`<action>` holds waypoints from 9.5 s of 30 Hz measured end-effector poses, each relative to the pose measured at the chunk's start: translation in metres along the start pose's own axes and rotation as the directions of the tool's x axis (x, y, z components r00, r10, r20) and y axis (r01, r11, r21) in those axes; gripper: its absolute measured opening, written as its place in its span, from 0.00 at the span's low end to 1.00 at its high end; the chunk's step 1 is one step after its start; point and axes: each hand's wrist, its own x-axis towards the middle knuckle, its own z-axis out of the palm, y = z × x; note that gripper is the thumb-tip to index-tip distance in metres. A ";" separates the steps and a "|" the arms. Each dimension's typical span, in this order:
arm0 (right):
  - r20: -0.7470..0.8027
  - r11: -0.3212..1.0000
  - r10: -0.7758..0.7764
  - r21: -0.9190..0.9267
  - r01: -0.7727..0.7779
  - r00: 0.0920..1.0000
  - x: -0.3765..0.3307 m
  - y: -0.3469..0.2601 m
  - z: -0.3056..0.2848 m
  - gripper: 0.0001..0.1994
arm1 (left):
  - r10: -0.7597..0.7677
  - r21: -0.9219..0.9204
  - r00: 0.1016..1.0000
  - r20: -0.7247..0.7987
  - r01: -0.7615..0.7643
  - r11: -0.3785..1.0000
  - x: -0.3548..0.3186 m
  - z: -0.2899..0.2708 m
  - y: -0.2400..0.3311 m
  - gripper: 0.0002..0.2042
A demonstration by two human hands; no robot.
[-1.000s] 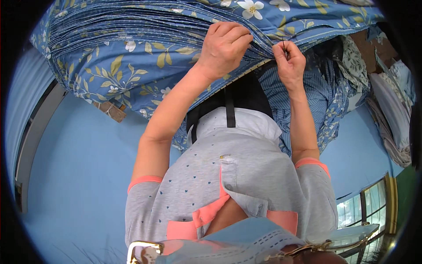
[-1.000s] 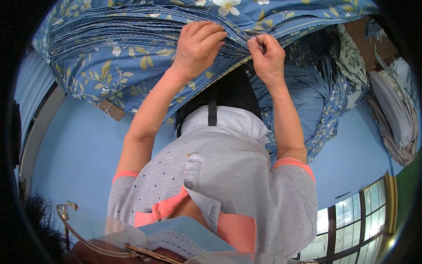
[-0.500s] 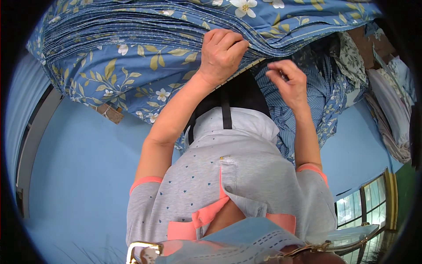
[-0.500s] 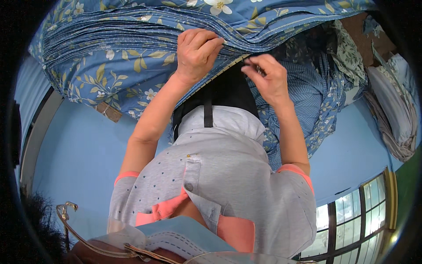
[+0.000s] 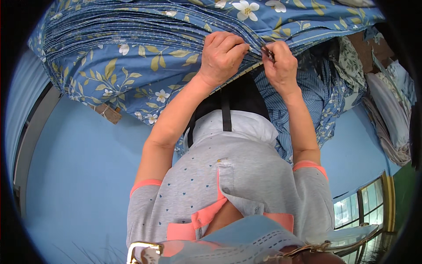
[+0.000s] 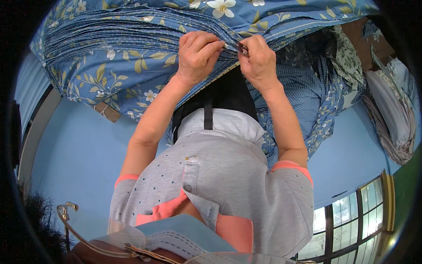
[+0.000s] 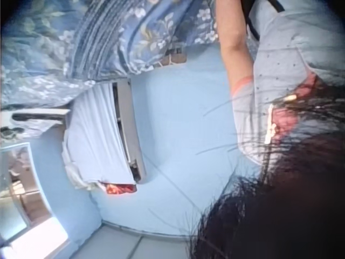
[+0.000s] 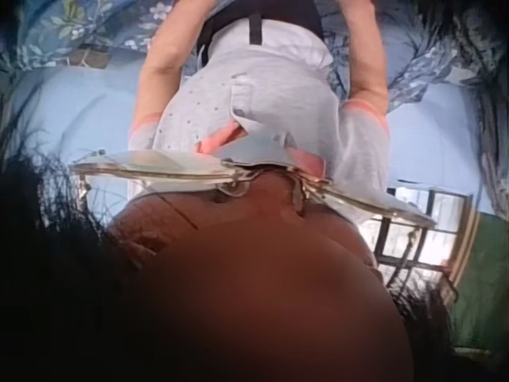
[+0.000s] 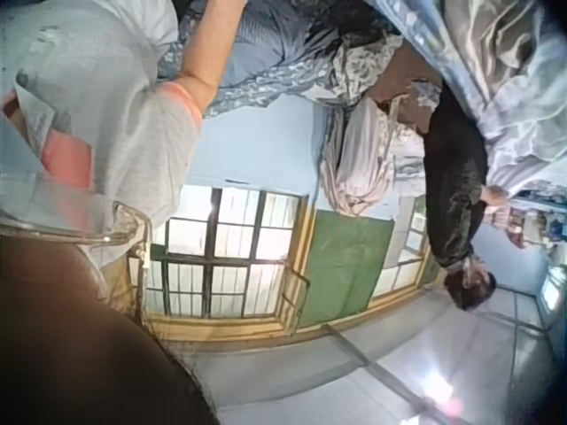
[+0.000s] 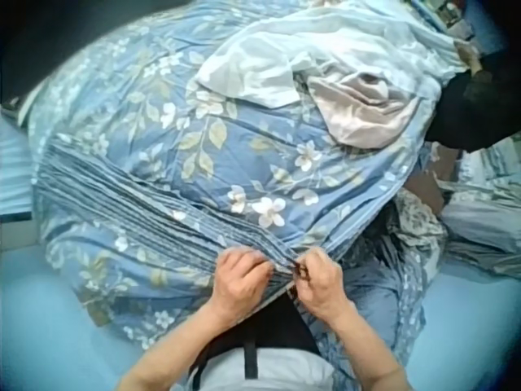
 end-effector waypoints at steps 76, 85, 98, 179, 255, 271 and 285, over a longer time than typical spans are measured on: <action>0.052 0.975 -0.194 0.125 0.186 0.980 0.109 -0.091 0.105 0.13 | -0.208 0.359 0.928 -0.310 0.317 0.878 0.011 -0.153 -0.077 0.13; 0.034 0.984 -0.158 0.093 0.154 0.987 0.130 -0.094 0.125 0.09 | -0.251 0.384 0.929 -0.272 0.344 0.857 0.014 -0.115 -0.101 0.07; 0.053 0.955 -0.072 0.292 0.054 0.996 0.129 -0.081 0.133 0.09 | -0.364 0.509 0.905 -0.221 0.425 0.748 0.021 -0.100 -0.092 0.08; 0.010 0.978 -0.208 -0.009 0.208 0.978 0.134 -0.092 0.133 0.09 | -0.540 -0.116 0.587 -0.603 0.605 0.788 -0.023 -0.138 -0.155 0.27; 0.175 0.978 -0.121 0.187 0.088 0.977 0.168 -0.089 0.153 0.11 | -0.709 -0.023 0.590 -0.387 0.762 0.647 0.006 -0.176 -0.155 0.24; 0.119 0.955 -0.166 0.266 0.130 0.979 0.154 -0.105 0.145 0.13 | -0.729 -0.304 0.584 -0.356 0.666 0.682 -0.020 -0.170 -0.155 0.36; 0.101 0.985 -0.171 0.055 0.166 0.980 0.159 -0.094 0.160 0.11 | -0.584 -0.050 0.701 -0.409 0.622 0.781 -0.025 -0.168 -0.164 0.16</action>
